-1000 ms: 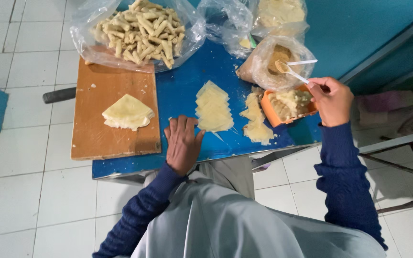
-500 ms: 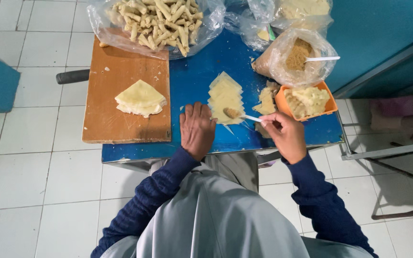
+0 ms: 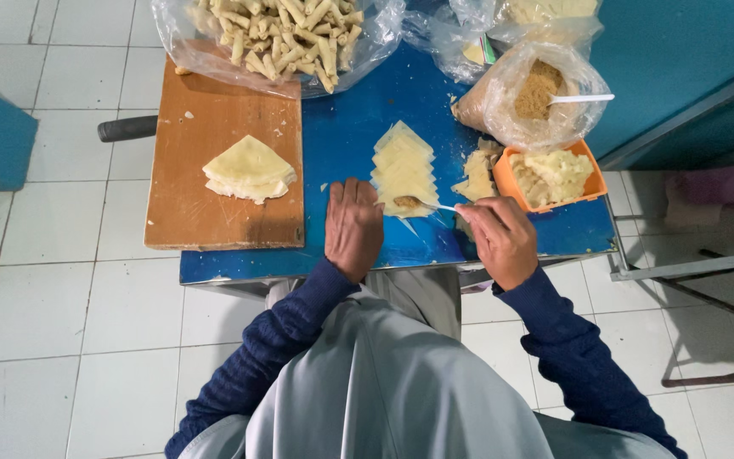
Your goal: The person sits at a small blue table and shapes pieces of dough into snack sticks by hand. They flatten and roll each dough piece between their fingers, sprinkle a powdery coating from a bag using a spoon, and place the finished sticks into a plastic bag with other completed sticks.
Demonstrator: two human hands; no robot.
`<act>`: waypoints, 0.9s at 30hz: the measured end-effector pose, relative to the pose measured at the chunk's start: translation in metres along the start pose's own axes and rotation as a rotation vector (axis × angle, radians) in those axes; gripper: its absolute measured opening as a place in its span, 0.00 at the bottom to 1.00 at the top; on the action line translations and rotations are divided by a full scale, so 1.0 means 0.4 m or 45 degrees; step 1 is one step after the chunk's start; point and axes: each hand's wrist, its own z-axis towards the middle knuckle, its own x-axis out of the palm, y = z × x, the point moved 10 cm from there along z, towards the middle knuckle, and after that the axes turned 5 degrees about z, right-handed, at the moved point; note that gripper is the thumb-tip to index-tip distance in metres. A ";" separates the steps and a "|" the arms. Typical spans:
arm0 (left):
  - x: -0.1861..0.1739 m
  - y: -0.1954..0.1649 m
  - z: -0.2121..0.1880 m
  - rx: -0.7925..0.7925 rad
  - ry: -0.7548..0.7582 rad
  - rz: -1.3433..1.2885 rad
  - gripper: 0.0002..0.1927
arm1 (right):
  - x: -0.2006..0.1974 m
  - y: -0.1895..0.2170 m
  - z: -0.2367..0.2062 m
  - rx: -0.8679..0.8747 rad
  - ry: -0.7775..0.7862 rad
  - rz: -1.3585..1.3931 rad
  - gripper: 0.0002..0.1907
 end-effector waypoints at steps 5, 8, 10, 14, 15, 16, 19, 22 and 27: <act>-0.009 0.012 -0.004 -0.080 -0.077 -0.072 0.06 | -0.005 -0.006 -0.012 -0.017 -0.007 -0.037 0.15; -0.007 0.012 -0.004 -0.089 -0.075 -0.078 0.05 | -0.018 -0.012 -0.018 0.003 -0.021 -0.058 0.15; -0.007 0.013 -0.005 -0.089 -0.067 -0.084 0.06 | -0.030 -0.014 -0.021 0.016 -0.044 -0.062 0.13; -0.001 0.009 -0.004 -0.054 -0.024 -0.029 0.08 | -0.096 -0.058 -0.026 0.164 -0.161 -0.021 0.08; 0.003 0.007 -0.003 -0.043 -0.009 0.013 0.07 | -0.126 -0.072 -0.027 0.187 -0.206 -0.053 0.06; 0.001 0.008 -0.002 -0.053 -0.021 -0.014 0.07 | -0.160 -0.092 -0.023 0.213 -0.254 -0.121 0.04; -0.003 0.012 -0.003 -0.081 -0.054 -0.077 0.06 | -0.221 -0.168 0.005 0.361 -0.294 -0.386 0.11; -0.008 0.013 -0.003 -0.103 -0.076 -0.088 0.04 | -0.194 -0.184 0.098 0.162 -0.252 -0.484 0.12; -0.020 -0.004 0.003 -0.051 -0.108 -0.043 0.03 | -0.116 -0.090 0.140 -0.047 -0.286 -0.672 0.16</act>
